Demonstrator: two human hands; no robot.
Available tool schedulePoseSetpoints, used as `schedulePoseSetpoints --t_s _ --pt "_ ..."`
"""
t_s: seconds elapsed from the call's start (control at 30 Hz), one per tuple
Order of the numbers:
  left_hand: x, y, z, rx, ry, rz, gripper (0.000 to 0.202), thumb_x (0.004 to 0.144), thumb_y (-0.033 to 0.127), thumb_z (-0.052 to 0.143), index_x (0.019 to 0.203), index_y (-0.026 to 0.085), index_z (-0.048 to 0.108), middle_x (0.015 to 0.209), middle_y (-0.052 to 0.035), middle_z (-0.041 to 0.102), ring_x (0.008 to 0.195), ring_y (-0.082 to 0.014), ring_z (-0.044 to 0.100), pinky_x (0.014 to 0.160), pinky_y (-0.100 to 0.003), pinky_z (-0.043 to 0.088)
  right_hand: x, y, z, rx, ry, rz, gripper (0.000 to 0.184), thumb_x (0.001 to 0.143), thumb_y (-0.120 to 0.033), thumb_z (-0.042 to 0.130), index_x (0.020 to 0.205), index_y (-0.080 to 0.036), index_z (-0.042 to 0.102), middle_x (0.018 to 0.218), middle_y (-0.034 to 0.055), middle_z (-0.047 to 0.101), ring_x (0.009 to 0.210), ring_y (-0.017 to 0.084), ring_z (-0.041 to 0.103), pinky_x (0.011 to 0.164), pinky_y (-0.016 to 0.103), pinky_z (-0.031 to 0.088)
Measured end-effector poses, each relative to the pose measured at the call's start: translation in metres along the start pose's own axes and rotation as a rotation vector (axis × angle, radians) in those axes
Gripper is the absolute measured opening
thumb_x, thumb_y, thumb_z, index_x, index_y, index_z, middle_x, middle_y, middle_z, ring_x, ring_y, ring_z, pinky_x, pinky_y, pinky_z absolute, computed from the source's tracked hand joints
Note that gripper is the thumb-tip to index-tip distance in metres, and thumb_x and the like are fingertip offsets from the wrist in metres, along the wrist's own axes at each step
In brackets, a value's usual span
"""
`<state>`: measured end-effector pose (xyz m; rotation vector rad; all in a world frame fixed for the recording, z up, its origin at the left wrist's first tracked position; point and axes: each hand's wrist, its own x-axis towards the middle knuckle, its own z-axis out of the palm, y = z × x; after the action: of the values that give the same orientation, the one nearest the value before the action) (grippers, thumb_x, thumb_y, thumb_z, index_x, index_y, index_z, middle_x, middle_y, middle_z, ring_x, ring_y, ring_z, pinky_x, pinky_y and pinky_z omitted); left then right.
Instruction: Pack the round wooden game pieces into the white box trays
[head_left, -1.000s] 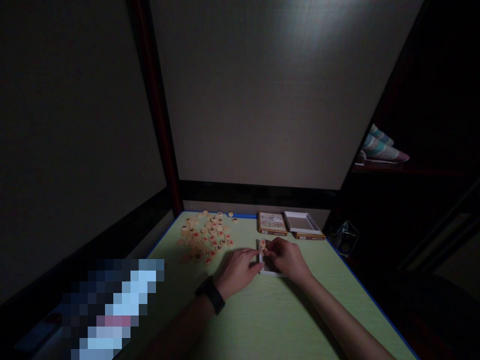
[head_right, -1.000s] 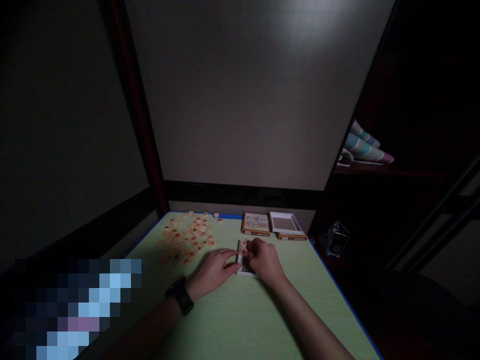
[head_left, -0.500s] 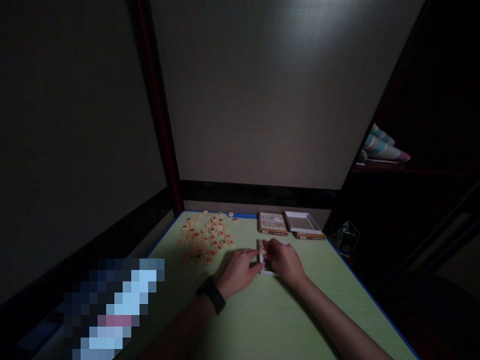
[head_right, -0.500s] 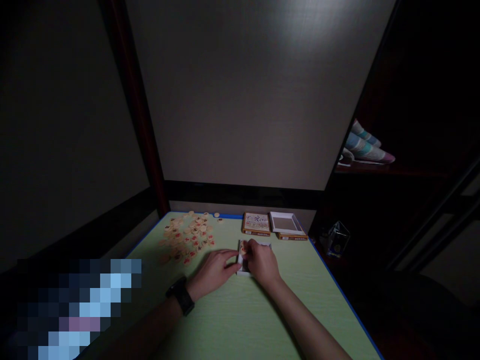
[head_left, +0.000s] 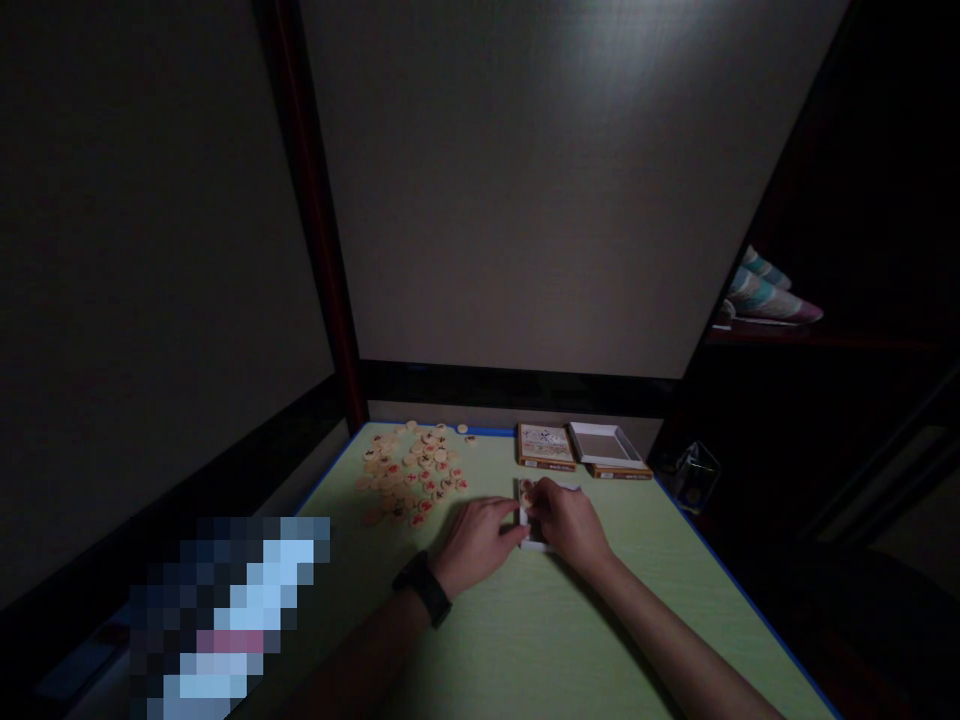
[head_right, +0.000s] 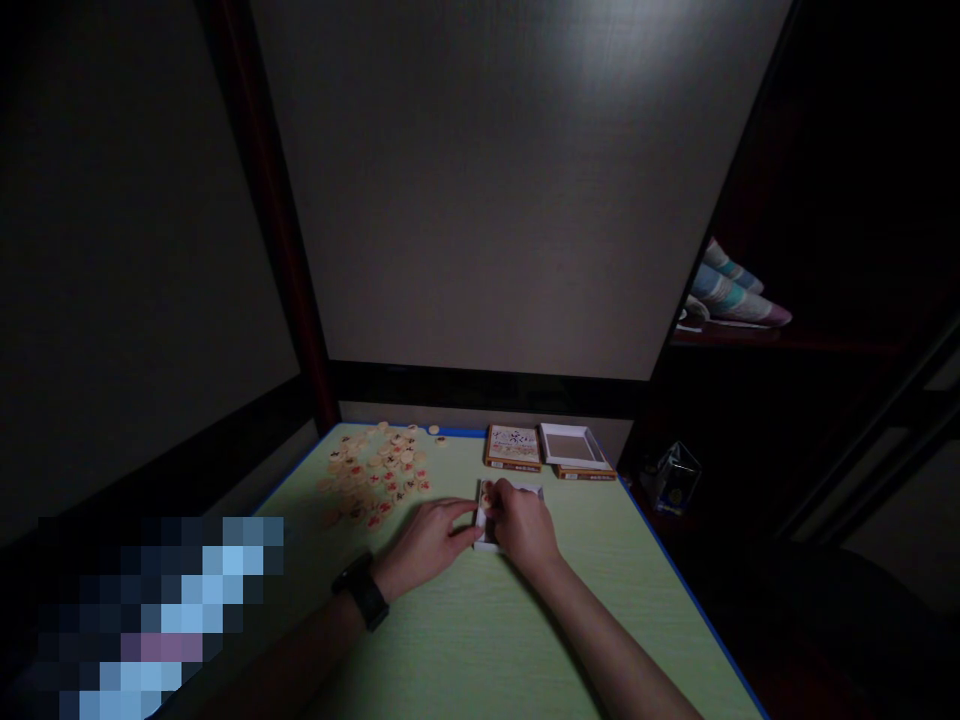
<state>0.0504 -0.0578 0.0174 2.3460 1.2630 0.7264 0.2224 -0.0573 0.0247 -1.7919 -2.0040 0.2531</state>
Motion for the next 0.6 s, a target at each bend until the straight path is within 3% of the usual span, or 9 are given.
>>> schedulePoseSetpoints --t_s 0.6 --pt "-0.0001 0.0050 -0.0061 -0.005 0.012 0.011 0.023 0.090 0.029 0.057 0.105 0.022 0.072 0.108 -0.0045 0.075 0.097 -0.0208 0.069 0.088 -0.029 0.051 -0.0008 -0.0002 -0.0005 -0.034 -0.003 -0.002 0.013 0.088 -0.015 0.058 0.097 -0.020 0.066 0.094 0.0050 0.078 0.083 0.019 0.071 0.066 0.024 0.036"
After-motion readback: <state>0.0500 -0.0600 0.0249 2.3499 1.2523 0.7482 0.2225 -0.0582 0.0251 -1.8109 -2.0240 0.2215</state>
